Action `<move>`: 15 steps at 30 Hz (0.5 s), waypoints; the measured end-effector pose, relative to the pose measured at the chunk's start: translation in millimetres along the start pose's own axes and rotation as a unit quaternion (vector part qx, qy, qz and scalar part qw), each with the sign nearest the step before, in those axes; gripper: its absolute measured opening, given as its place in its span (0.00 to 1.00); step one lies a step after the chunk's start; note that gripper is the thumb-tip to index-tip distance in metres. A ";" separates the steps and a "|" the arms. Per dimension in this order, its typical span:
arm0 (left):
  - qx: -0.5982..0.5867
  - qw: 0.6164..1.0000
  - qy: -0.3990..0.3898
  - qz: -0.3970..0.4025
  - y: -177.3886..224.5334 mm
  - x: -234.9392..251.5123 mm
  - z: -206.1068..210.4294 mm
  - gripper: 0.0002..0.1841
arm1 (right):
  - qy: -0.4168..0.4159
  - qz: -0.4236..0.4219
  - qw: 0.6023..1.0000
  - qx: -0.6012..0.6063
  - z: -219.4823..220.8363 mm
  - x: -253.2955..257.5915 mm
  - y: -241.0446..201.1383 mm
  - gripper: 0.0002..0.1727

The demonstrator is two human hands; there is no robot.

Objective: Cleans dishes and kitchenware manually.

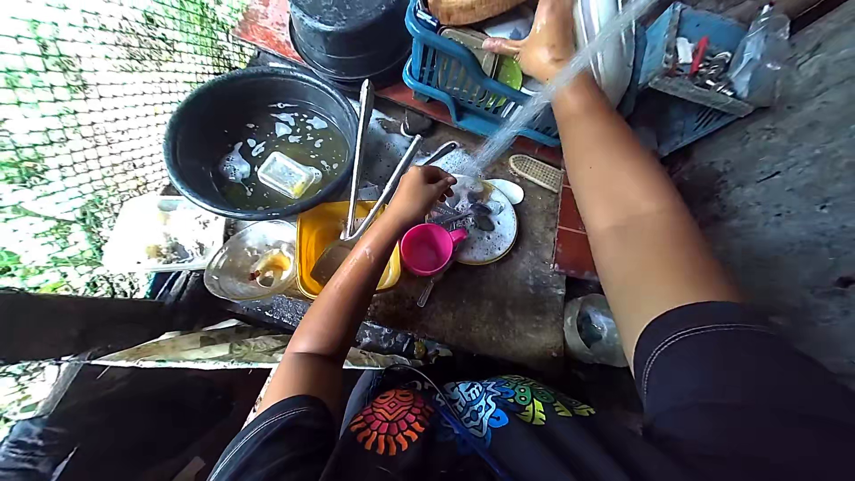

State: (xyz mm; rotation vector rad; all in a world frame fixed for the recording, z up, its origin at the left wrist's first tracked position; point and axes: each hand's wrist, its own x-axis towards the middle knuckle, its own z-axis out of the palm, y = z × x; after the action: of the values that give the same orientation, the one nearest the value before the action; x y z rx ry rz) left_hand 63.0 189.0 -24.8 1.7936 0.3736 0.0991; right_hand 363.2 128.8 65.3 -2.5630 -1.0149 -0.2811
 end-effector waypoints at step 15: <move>0.043 0.999 -0.033 -0.002 -7.4 2.3 -3.1 0.12 | 0.035 -0.039 0.987 0.154 37.5 -57.7 20.2 0.27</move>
State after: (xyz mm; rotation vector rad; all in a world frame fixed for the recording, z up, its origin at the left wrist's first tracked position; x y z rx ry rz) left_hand 62.9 194.1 -31.4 1.8752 0.3380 0.0217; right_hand 337.3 94.8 7.7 -2.2250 -1.0435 -0.2138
